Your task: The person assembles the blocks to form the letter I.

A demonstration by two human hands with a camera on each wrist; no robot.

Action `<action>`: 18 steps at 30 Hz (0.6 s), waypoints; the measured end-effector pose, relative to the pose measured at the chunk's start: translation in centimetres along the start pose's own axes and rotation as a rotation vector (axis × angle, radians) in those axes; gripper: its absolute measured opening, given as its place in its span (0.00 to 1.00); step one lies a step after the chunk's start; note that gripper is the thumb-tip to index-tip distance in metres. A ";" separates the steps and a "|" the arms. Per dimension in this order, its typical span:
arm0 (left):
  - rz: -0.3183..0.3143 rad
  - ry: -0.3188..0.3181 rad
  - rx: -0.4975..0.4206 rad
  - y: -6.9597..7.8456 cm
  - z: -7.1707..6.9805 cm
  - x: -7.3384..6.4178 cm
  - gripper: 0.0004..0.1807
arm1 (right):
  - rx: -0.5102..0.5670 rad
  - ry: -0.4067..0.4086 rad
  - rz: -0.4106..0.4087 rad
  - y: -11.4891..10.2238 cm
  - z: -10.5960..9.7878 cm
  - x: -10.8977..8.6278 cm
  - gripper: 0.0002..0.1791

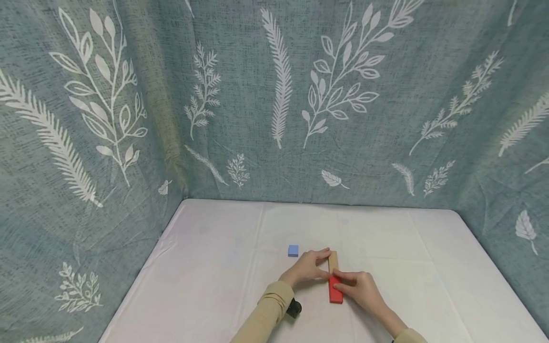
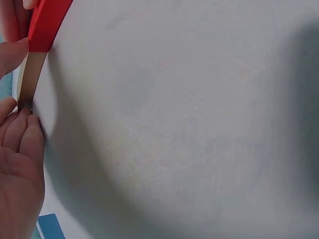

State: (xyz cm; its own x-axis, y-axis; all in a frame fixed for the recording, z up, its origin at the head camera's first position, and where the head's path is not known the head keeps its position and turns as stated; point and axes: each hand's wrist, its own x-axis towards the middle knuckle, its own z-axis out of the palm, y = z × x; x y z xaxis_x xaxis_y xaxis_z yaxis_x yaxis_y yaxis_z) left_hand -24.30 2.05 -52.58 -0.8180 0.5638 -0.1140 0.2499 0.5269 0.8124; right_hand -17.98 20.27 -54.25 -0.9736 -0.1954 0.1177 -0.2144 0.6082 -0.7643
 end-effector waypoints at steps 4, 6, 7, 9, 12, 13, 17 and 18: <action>0.019 0.018 0.003 -0.2 0.3 -0.1 0.38 | 0.006 -0.005 -0.002 0.1 0.1 0.0 0.20; 0.035 0.035 0.015 -0.3 0.4 -0.2 0.38 | 0.011 -0.005 -0.001 0.1 0.0 0.0 0.20; 0.045 0.045 0.021 -0.3 0.5 -0.3 0.37 | 0.014 -0.004 -0.001 0.1 0.0 -0.1 0.20; 0.058 0.064 0.028 -0.3 0.6 -0.4 0.36 | 0.020 0.010 -0.019 0.2 0.0 -0.2 0.20; 0.065 0.087 0.033 -0.2 0.6 -0.6 0.35 | 0.015 0.045 -0.080 0.3 0.0 -0.3 0.19; 0.067 0.092 0.036 -0.2 0.6 -0.6 0.35 | 0.016 0.054 -0.091 0.3 0.1 -0.3 0.19; 0.073 0.106 0.041 -0.2 0.7 -0.8 0.34 | 0.009 0.064 -0.093 0.2 0.2 -0.2 0.19; 0.079 0.108 0.039 -0.2 0.6 -0.9 0.34 | 0.011 0.052 -0.067 0.1 0.2 -0.2 0.19</action>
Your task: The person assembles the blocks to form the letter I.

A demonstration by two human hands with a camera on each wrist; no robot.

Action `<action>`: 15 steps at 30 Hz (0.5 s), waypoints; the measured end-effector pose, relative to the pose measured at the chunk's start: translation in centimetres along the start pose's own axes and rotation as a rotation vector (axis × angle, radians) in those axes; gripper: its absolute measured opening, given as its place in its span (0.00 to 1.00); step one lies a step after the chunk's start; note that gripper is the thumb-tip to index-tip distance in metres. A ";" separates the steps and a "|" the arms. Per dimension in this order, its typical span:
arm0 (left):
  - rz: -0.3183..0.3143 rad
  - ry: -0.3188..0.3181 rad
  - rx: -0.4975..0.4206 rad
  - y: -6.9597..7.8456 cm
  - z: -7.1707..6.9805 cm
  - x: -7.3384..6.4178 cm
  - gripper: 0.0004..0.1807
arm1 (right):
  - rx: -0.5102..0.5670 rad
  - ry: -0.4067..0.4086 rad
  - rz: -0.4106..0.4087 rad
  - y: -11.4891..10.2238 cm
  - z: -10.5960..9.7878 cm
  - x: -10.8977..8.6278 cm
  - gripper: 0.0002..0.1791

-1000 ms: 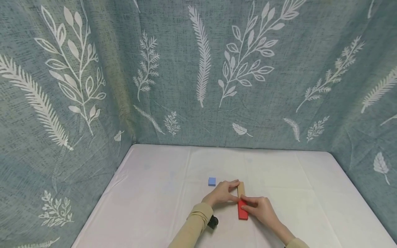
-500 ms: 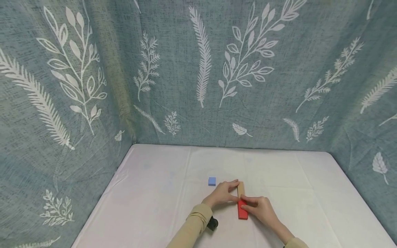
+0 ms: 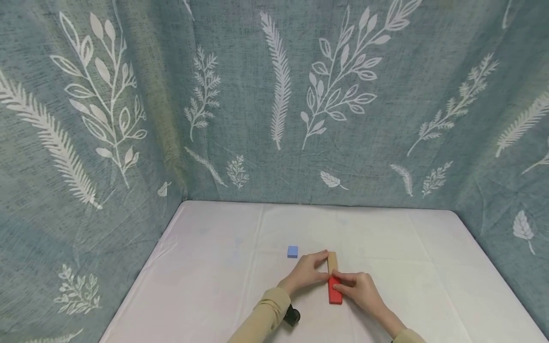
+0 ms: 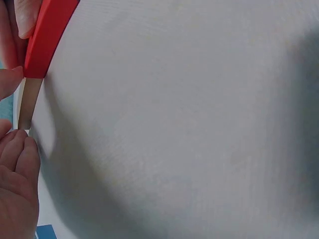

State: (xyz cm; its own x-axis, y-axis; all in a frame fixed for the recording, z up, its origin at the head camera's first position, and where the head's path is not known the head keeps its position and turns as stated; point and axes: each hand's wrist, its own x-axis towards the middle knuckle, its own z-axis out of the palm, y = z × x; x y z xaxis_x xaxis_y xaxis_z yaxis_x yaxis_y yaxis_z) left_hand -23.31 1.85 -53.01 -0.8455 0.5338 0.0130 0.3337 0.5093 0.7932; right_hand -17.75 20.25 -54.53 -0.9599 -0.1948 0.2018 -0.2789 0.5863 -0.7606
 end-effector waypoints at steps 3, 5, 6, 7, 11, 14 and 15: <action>0.014 0.003 -0.016 0.0 -0.2 -0.1 0.33 | -0.007 -0.023 0.033 0.0 0.0 0.0 0.19; 0.015 0.003 -0.040 0.0 -0.5 -0.2 0.33 | -0.007 -0.029 0.044 -0.1 0.0 0.0 0.19; 0.015 0.003 -0.059 0.1 -0.7 -0.2 0.33 | -0.004 -0.033 0.048 -0.1 0.0 0.0 0.19; 0.010 0.002 -0.077 0.1 -0.9 -0.2 0.33 | -0.003 -0.034 0.050 -0.1 0.0 0.0 0.19; 0.010 0.003 -0.142 0.1 -2.1 -0.4 0.34 | 0.001 -0.042 0.066 -0.2 -0.1 0.0 0.19; 0.029 0.009 -0.152 -0.1 -3.0 -0.3 0.33 | 0.010 -0.046 0.084 -0.1 -0.1 0.1 0.19; 0.030 0.010 -0.152 -0.1 -3.2 -0.3 0.33 | 0.015 -0.045 0.089 0.0 -0.1 0.1 0.19</action>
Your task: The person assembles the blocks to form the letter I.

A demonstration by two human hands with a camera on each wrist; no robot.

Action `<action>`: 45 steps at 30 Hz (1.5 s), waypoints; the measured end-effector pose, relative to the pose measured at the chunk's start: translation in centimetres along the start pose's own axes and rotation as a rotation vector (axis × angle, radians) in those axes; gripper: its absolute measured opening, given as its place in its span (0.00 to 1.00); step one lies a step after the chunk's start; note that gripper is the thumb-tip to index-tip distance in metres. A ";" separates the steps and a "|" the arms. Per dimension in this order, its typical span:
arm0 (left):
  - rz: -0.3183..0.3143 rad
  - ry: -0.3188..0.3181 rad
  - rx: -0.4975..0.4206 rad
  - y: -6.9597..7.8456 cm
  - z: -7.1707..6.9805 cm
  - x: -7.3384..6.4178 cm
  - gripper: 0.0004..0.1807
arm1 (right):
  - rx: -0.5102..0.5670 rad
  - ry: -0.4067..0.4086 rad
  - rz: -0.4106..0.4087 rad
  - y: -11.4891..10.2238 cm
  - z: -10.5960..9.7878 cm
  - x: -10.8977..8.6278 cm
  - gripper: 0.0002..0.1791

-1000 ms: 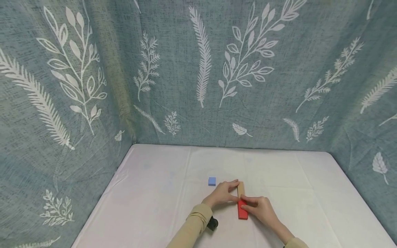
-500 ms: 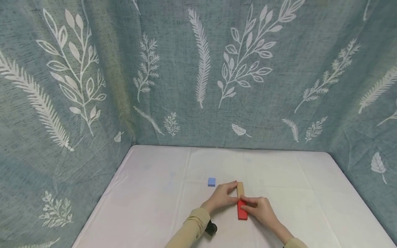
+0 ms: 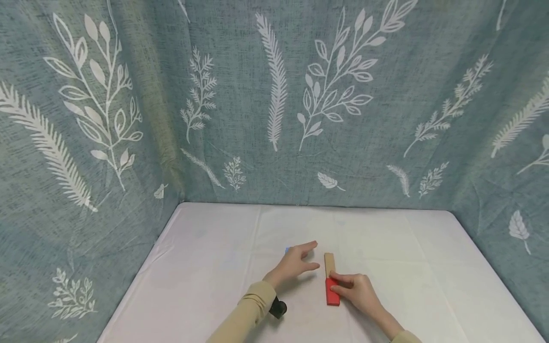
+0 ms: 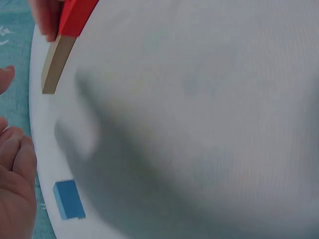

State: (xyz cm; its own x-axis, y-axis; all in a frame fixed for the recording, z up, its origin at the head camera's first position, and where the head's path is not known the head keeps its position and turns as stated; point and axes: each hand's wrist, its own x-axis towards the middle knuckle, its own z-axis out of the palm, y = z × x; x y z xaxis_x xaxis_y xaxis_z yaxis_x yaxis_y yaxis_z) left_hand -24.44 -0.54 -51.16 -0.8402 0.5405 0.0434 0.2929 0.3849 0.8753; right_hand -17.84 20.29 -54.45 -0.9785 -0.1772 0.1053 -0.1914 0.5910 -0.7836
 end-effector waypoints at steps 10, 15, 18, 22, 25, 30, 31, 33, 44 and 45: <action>0.021 -0.031 0.002 0.6 -2.3 -0.1 0.35 | 0.012 0.000 -0.005 0.1 0.2 0.0 0.19; 0.000 -0.027 -0.007 0.8 -3.5 -0.3 0.36 | 0.000 0.000 0.004 0.3 0.4 -0.1 0.19; -0.005 -0.016 -0.007 0.7 -4.4 -0.4 0.36 | 0.008 -0.004 0.007 0.3 0.4 -0.1 0.20; 0.003 0.004 0.009 0.5 -5.6 -0.4 0.35 | 0.016 -0.003 0.017 0.2 0.4 -0.1 0.19; 0.006 0.023 0.021 0.3 -6.5 -0.4 0.34 | 0.014 0.003 0.023 0.2 0.4 -0.1 0.19; -0.020 0.049 0.027 0.1 -7.6 -0.7 0.32 | 0.022 0.008 0.023 0.4 0.4 -0.1 0.20; -0.028 0.049 0.026 0.1 -7.7 -0.8 0.32 | 0.025 0.009 0.023 0.4 0.4 -0.1 0.20; -0.029 0.052 0.028 -0.1 -7.9 -0.8 0.32 | 0.029 0.012 0.024 0.4 0.4 0.0 0.20; -0.059 0.080 0.015 -1.7 -8.1 -1.3 0.31 | 0.030 0.013 0.030 0.3 0.3 0.1 0.20; -0.060 0.082 0.014 -1.8 -8.1 -1.4 0.31 | 0.032 0.014 0.028 0.3 0.3 0.1 0.20</action>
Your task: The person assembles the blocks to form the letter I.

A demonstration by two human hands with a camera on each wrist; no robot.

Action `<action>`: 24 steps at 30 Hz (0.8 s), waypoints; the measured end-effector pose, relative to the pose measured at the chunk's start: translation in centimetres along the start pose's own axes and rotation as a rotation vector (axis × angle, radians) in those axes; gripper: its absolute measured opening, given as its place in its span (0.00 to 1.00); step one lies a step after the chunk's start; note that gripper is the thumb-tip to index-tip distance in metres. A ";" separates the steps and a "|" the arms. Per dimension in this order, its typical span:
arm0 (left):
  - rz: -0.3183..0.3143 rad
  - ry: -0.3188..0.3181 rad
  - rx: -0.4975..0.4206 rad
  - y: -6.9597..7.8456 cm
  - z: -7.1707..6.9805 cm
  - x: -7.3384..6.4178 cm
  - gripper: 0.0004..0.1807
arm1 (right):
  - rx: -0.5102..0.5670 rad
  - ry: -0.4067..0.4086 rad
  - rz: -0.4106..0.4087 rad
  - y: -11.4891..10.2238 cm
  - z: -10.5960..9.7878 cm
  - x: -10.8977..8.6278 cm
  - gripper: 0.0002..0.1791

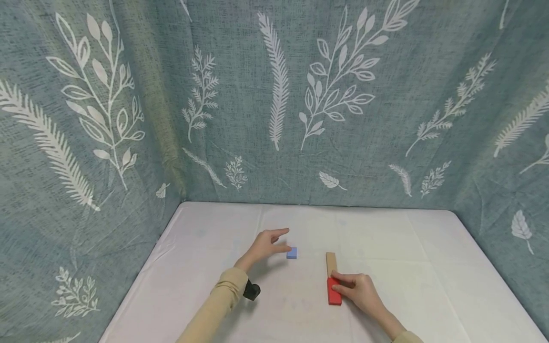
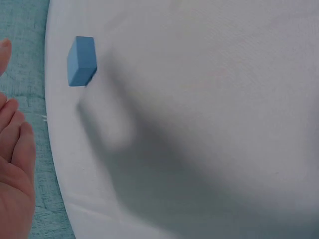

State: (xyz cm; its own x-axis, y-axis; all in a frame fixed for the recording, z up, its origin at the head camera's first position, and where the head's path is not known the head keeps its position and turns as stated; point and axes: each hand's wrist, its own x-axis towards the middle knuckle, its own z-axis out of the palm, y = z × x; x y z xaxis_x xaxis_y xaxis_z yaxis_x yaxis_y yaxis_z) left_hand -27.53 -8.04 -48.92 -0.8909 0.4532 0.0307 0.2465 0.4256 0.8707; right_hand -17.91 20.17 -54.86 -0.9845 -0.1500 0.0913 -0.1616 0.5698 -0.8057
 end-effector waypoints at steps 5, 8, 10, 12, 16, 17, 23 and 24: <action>0.003 0.016 -0.004 -0.4 0.3 0.0 0.30 | 0.007 -0.002 0.002 0.1 0.0 0.0 0.19; 0.009 0.024 0.002 -0.7 0.5 0.1 0.30 | 0.008 -0.004 0.005 0.1 0.0 0.1 0.19; 0.005 0.024 -0.002 -0.9 0.8 0.0 0.30 | 0.010 -0.005 0.006 0.1 -0.1 0.1 0.19; 0.000 0.026 0.008 -1.1 1.0 0.0 0.29 | 0.014 -0.006 0.009 0.1 -0.1 0.1 0.19; -0.006 0.035 0.013 -1.6 1.5 -0.1 0.29 | 0.014 -0.006 0.010 0.1 -0.1 0.1 0.18; -0.005 0.039 0.014 -1.8 1.6 -0.1 0.28 | 0.014 -0.006 0.009 0.1 -0.1 0.1 0.18; 0.003 0.040 0.011 -2.6 2.3 -0.3 0.27 | 0.012 -0.011 0.001 0.2 -0.2 0.1 0.19; 0.003 0.039 0.010 -2.8 2.4 -0.3 0.27 | 0.011 -0.013 0.000 0.2 -0.2 0.1 0.19</action>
State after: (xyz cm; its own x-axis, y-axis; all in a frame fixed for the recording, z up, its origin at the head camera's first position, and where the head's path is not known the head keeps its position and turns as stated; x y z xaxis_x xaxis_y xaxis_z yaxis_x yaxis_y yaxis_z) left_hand -27.04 -7.46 -52.51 -0.9044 0.4235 0.0524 0.2527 0.4325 0.8655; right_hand -18.07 20.43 -54.92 -0.9834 -0.1607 0.0842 -0.1612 0.5608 -0.8121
